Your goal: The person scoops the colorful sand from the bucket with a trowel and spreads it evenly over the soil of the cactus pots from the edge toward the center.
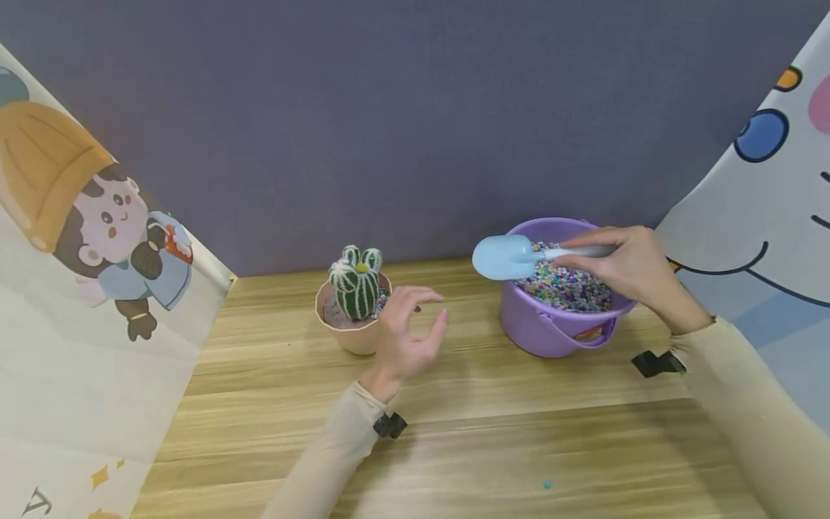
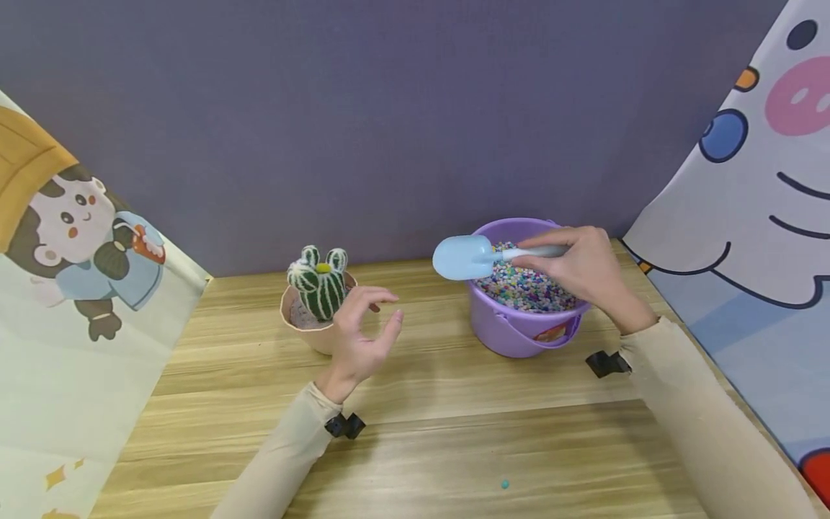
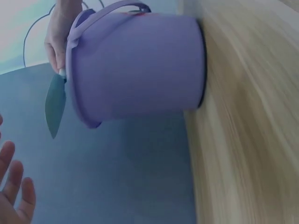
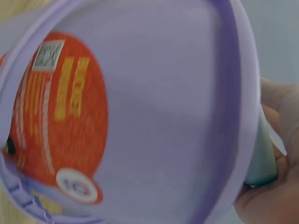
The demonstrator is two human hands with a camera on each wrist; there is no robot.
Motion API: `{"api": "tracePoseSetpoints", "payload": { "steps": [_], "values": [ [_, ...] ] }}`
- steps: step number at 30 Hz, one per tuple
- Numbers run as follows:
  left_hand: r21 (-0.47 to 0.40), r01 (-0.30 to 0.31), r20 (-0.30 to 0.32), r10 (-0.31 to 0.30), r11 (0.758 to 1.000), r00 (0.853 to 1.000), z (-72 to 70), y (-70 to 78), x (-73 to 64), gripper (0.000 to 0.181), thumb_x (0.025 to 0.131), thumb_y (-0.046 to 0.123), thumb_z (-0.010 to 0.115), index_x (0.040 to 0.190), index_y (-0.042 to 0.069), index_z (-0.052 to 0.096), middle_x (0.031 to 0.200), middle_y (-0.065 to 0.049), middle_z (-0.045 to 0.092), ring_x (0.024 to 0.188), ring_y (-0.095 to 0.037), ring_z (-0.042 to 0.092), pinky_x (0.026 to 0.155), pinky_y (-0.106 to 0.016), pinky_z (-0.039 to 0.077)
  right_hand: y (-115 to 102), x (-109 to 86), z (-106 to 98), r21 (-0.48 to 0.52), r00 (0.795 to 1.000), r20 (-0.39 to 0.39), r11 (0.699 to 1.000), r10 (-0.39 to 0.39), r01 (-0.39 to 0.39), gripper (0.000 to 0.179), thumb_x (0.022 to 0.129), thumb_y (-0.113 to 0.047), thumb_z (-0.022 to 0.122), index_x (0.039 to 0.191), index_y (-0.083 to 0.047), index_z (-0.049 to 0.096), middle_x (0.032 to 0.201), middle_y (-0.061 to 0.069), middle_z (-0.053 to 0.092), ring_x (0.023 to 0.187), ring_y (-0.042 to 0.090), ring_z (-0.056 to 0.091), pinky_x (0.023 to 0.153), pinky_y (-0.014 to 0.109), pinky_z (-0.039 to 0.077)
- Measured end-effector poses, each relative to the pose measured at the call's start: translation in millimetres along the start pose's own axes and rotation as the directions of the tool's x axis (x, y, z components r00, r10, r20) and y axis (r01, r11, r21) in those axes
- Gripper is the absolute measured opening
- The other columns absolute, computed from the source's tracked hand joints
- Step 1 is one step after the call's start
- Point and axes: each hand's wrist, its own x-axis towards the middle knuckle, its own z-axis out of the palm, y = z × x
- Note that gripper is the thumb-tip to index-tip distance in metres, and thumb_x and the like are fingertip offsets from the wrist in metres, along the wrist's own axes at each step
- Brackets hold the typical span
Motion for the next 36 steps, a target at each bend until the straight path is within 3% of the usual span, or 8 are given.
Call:
{"api": "tracePoseSetpoints", "payload": {
  "steps": [5,11,17,22,27,30,34,36],
  "values": [
    [0.011,0.125,0.140,-0.125,0.992,0.982,19.5,4.4,1.5,0.025,0.090,0.015,0.077,0.114,0.006,0.073,0.115,-0.008,0.076,0.106,-0.024,0.070,0.090,-0.033,0.059,16.4,-1.6,-12.0,0.015,0.998,0.021,0.998,0.054,-0.055,0.034,0.077,-0.046,0.096,0.102,-0.024,0.088,0.094,-0.034,0.074,0.091,-0.018,0.059,0.079,0.005,0.042],
    [0.022,0.325,0.294,-0.317,0.946,0.902,39.7,9.2,5.6,0.037,0.094,0.024,0.076,0.129,0.012,0.071,0.142,-0.006,0.067,0.133,-0.022,0.062,0.106,-0.041,0.056,34.4,-2.1,-29.7,-0.013,0.991,0.055,0.993,0.119,-0.119,0.041,0.079,-0.049,0.094,0.106,-0.019,0.087,0.085,-0.042,0.066,0.068,0.010,0.051,0.059,0.025,0.042],
    [0.057,0.450,0.371,-0.437,0.891,0.819,60.0,12.6,14.1,0.059,0.095,0.039,0.076,0.148,0.017,0.060,0.164,0.000,0.050,0.151,-0.022,0.047,0.123,-0.052,0.043,48.4,-2.8,-45.9,-0.089,0.986,0.080,0.986,0.146,-0.139,0.043,0.080,-0.049,0.093,0.108,-0.017,0.087,0.088,-0.023,0.077,0.069,0.008,0.051,0.060,0.023,0.042],
    [0.087,0.509,0.403,-0.498,0.856,0.768,73.8,16.3,21.1,0.079,0.092,0.055,0.075,0.159,0.024,0.048,0.172,0.003,0.038,0.159,-0.025,0.037,0.128,-0.061,0.032,57.6,-3.7,-55.1,-0.185,0.984,0.119,0.977,0.131,-0.108,0.045,0.085,-0.047,0.089,0.111,-0.010,0.085,0.054,0.000,0.061,0.050,0.010,0.032,0.050,0.034,0.030],
    [0.095,0.512,0.420,-0.500,0.854,0.757,84.7,20.2,26.1,0.094,0.089,0.060,0.075,0.166,0.022,0.037,0.175,0.004,0.034,0.160,-0.026,0.035,0.128,-0.060,0.032,57.4,-1.5,-67.0,-0.303,0.987,0.135,0.952,0.087,-0.043,0.044,0.087,-0.048,0.087,0.107,-0.010,0.086,0.056,0.002,0.066,0.054,0.009,0.041,0.052,0.028,0.035],
    [0.103,0.516,0.418,-0.508,0.850,0.753,89.1,22.1,27.1,0.099,0.089,0.062,0.075,0.168,0.021,0.032,0.175,0.004,0.032,0.161,-0.027,0.034,0.129,-0.060,0.031,54.8,1.6,-75.3,-0.404,0.989,0.149,0.912,-0.005,0.065,0.038,0.086,-0.042,0.089,0.101,-0.008,0.086,0.069,0.002,0.077,0.058,0.010,0.052,0.052,0.026,0.040],
    [0.112,0.523,0.407,-0.519,0.845,0.752,91.4,22.6,26.9,0.102,0.088,0.062,0.076,0.169,0.021,0.030,0.176,0.004,0.031,0.162,-0.027,0.033,0.129,-0.061,0.031,50.7,5.3,-81.3,-0.488,0.981,0.175,0.857,-0.087,0.163,0.031,0.083,-0.033,0.090,0.097,-0.006,0.085,0.069,0.005,0.077,0.058,0.019,0.062,0.052,0.031,0.045],
    [0.111,0.525,0.403,-0.521,0.844,0.752,91.7,22.4,26.9,0.102,0.087,0.062,0.077,0.169,0.021,0.031,0.176,0.004,0.031,0.161,-0.026,0.033,0.129,-0.061,0.031,49.6,5.9,-79.1,-0.497,0.980,0.180,0.851,-0.089,0.169,0.030,0.082,-0.033,0.091,0.096,-0.006,0.086,0.062,0.002,0.073,0.058,0.019,0.061,0.052,0.033,0.045]
  ]
}}
